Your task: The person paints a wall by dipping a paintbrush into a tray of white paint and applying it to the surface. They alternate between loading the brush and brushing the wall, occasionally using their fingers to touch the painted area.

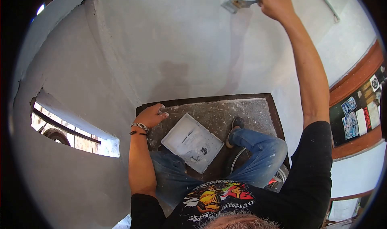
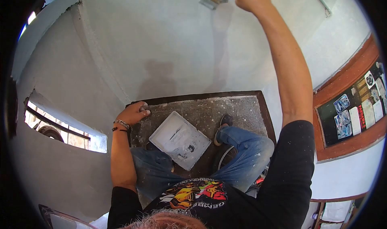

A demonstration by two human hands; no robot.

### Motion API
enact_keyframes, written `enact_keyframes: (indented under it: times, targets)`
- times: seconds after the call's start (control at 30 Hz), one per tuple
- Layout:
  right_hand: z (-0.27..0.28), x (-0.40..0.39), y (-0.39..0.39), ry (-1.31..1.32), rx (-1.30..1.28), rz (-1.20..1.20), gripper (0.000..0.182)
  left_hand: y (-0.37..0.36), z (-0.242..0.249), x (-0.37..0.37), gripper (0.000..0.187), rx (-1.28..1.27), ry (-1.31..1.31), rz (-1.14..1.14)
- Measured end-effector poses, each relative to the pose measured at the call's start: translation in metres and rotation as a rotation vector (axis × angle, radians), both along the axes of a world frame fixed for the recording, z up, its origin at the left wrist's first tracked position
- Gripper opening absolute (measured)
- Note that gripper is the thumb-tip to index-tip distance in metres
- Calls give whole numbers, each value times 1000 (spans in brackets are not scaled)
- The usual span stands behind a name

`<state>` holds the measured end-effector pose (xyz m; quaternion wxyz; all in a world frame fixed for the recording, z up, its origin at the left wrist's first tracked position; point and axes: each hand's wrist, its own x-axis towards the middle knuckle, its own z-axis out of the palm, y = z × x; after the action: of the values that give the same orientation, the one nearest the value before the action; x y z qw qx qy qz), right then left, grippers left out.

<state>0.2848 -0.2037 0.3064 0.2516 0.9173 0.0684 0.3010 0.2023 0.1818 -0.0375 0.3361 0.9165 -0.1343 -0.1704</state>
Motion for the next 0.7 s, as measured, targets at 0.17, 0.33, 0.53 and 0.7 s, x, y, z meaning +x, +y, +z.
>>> enact_keyframes:
  times: [0.17,0.33,0.53,0.7]
  targets:
    - [-15,-30,3,-11,-49,56,20,0,1,0,57,19,5,-27]
    - [-87,-9,21,119,-175,150,14,0,1,-2,57,-1,10,-13]
    - [-33,-24,18,-111,45,9,26,-1,5,-5,56,22,13,-5]
    - [-29,-50,6,-217,381,57,38,5,2,-4,58,14,26,-13]
